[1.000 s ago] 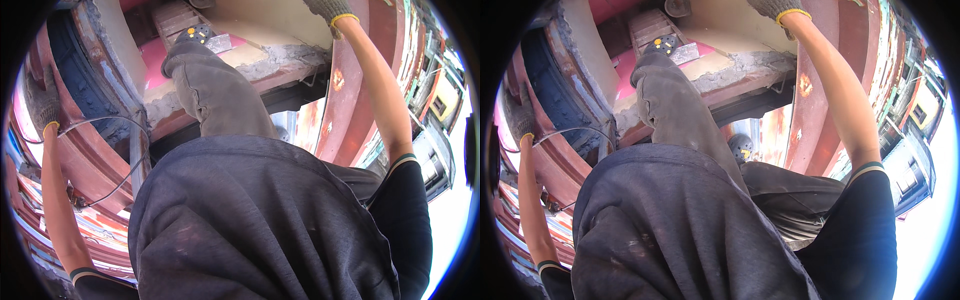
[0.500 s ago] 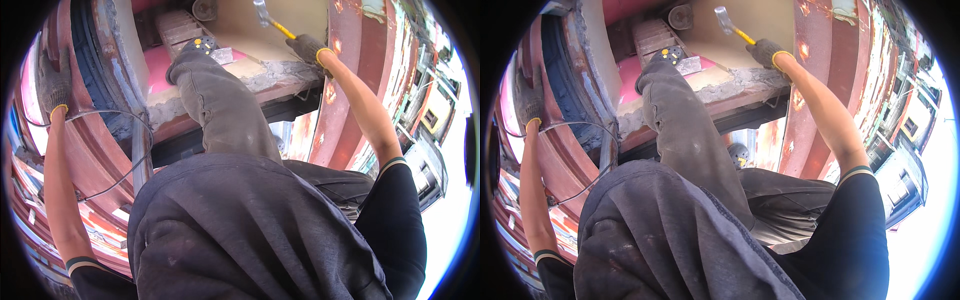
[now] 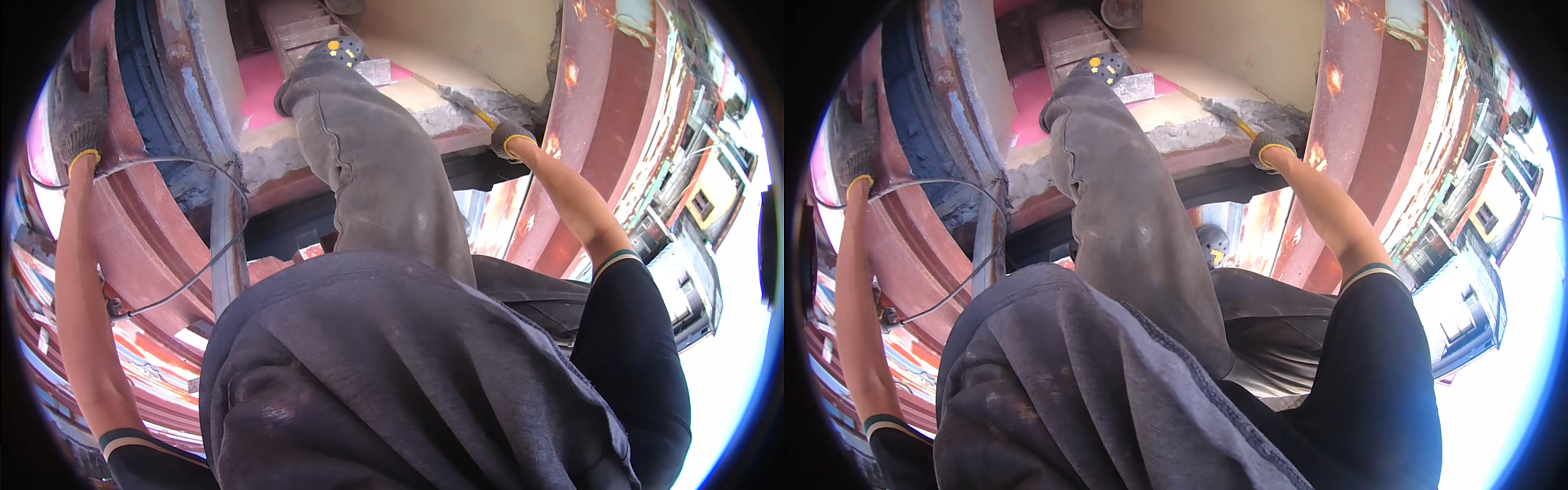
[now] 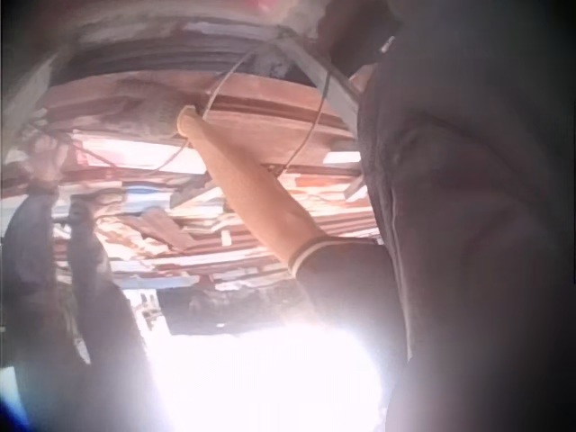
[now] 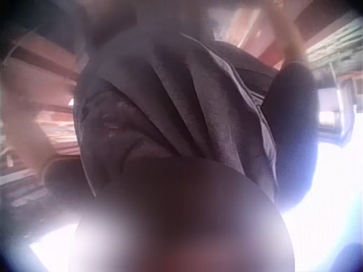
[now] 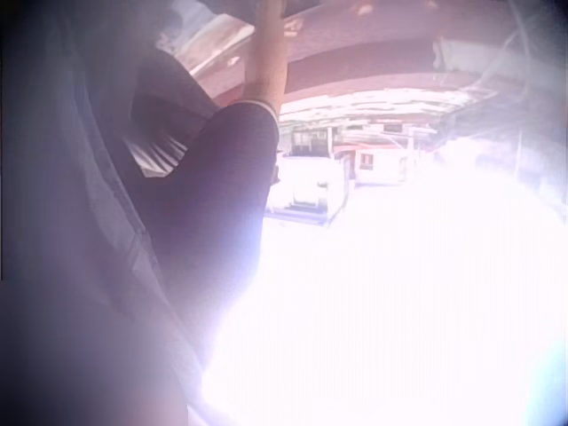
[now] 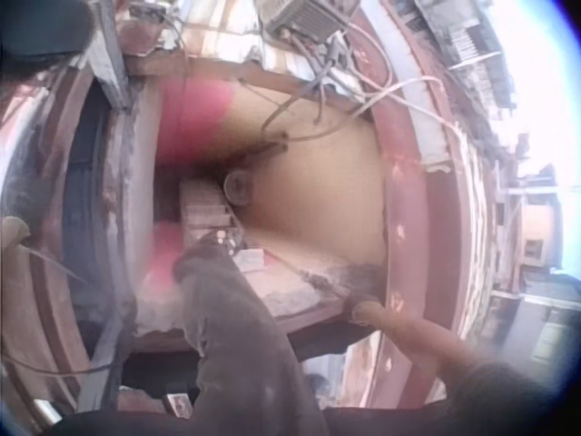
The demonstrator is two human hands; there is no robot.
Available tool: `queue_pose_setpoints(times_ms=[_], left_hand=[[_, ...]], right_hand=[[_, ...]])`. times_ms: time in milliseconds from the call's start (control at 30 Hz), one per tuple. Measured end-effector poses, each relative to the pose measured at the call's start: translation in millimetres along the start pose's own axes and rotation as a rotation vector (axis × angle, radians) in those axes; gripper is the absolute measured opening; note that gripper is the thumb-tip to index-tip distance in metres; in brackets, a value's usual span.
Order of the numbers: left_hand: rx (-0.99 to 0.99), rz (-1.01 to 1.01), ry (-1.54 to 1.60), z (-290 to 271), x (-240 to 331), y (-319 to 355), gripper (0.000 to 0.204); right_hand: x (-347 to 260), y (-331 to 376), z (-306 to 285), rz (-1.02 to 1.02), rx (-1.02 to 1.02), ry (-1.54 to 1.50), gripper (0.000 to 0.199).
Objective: The person uses a hammer to chip away at a concrete ledge on a red metal structure. They repeatedly strike the surface to remove material and debris, working along the edge of the ledge.
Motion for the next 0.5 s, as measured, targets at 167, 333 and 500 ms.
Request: queue_pose_setpoints(times_ms=[167,333,500], left_hand=[[0.016,-0.047,0.026,-11,17,5,0.08],[-0.039,-0.042,-0.064,-37,29,-2,0.08],[-0.054,-0.082,0.024,-44,34,2,0.075]], right_hand=[[-16,12,-69,0.076,-0.231,-0.079,0.041],[-83,81,-162,-0.105,-0.045,-0.868,0.036],[-94,146,-170,-0.287,-0.028,-1.308,0.034]])
Point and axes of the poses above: each hand's wrist, its own y-axis away from the middle knuckle, its own z-axis out of the palm, x = y × z, the point moved 5 cm from there along -y, towards the middle knuckle, and after that the axes turned 1 degree about -x, right-handed, at the moved point
